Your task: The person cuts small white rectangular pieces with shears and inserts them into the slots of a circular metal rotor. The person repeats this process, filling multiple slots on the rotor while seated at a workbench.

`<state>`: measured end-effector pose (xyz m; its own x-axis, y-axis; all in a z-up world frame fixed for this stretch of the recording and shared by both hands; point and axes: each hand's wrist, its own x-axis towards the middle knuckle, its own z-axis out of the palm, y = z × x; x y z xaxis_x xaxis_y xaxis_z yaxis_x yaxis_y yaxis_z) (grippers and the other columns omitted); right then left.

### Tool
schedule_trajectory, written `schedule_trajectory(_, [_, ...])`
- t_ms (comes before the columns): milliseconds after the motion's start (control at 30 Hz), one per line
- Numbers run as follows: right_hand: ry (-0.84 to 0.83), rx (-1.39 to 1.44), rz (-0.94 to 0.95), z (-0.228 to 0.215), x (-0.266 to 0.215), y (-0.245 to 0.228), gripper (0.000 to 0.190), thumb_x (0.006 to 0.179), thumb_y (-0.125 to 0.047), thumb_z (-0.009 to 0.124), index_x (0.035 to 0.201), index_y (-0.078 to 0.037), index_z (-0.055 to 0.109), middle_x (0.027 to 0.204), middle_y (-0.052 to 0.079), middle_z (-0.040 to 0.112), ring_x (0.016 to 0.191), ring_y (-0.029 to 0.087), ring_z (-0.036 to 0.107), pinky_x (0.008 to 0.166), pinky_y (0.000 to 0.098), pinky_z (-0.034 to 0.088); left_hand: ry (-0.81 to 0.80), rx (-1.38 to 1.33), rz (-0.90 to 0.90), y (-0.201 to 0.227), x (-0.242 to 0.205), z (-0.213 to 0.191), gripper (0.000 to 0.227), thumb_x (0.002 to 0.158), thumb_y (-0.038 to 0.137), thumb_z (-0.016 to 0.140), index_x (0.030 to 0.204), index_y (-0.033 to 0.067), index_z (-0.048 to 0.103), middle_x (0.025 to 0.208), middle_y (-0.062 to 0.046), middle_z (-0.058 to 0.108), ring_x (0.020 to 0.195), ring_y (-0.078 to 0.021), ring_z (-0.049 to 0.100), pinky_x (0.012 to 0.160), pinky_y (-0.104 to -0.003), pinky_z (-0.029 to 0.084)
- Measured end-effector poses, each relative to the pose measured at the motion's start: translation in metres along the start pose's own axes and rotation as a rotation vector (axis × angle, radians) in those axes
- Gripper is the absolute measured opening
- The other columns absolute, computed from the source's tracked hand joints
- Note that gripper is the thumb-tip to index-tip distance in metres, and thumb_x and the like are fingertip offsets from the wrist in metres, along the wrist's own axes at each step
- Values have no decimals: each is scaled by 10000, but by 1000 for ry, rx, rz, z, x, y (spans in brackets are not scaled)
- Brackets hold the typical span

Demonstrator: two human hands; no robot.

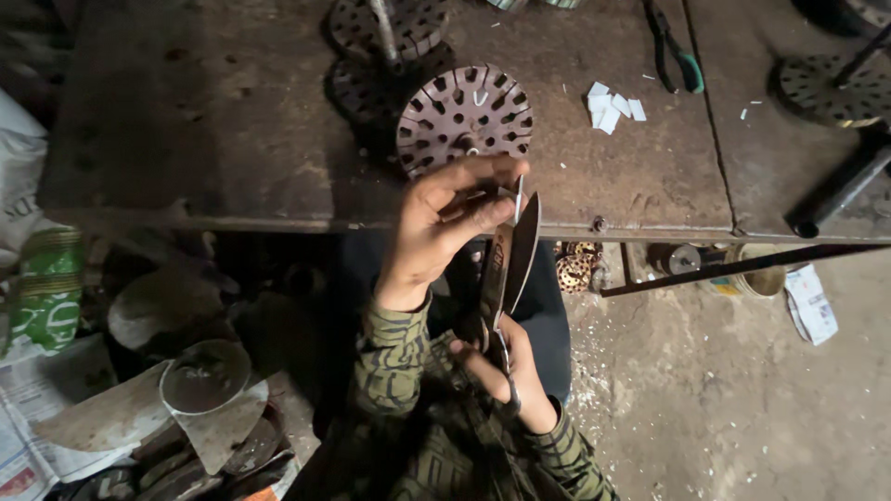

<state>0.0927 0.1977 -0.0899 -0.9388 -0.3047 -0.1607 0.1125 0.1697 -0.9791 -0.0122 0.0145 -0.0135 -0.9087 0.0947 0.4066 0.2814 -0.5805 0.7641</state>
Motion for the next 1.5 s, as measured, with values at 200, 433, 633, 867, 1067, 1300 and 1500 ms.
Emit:
schedule_trajectory(200, [13,-40,-136,-6,-6,20,199,800,40,705,824,-71,541,714,-61,498,662,46,463,589,234,378,-118,56,21,-6,-1,-5,275,1000,55,735,1260,-16,681,1212,-84,751,1051,-136,742,959,-304,628])
schedule_trajectory(433, [40,-47,-207,-5,-10,36,187,731,48,668,739,-65,519,618,-62,472,573,39,428,517,249,324,-131,45,32,-7,-6,-1,190,996,16,745,1180,-13,703,1150,-66,716,995,-143,727,883,-294,633])
schedule_trajectory(633, [26,-88,-168,-10,-11,38,186,737,37,688,724,-62,532,587,-56,499,537,45,455,498,251,323,-91,68,68,-3,-5,-4,160,1001,21,732,1155,1,697,1150,-56,711,986,-138,730,877,-280,622])
schedule_trajectory(867, [-32,-105,-164,-15,-11,44,167,726,54,663,754,-53,537,597,-48,499,543,53,452,515,254,330,-120,56,41,-3,-4,-5,140,1013,18,725,1147,7,686,1154,-59,712,1040,-143,717,939,-296,621])
schedule_trajectory(1067, [-54,-36,-198,-15,-7,49,188,741,58,663,764,-60,519,678,-34,548,641,54,502,576,244,410,-142,41,26,-4,-4,-5,173,993,40,735,1154,31,673,1155,-52,729,1033,-135,729,920,-291,639])
schedule_trajectory(1300, [26,-160,-195,-17,-8,63,205,707,49,707,700,-58,533,574,-16,492,536,61,453,506,252,343,-190,80,66,4,-8,-7,167,990,9,753,1142,27,688,1177,-58,717,1093,-148,721,970,-301,635])
schedule_trajectory(1500, [160,-298,-382,-12,-13,65,232,699,41,721,744,-73,524,668,0,487,611,87,462,561,269,359,-245,167,177,9,-9,-6,118,960,-1,776,1048,36,707,1123,-50,710,1037,-149,748,919,-296,668])
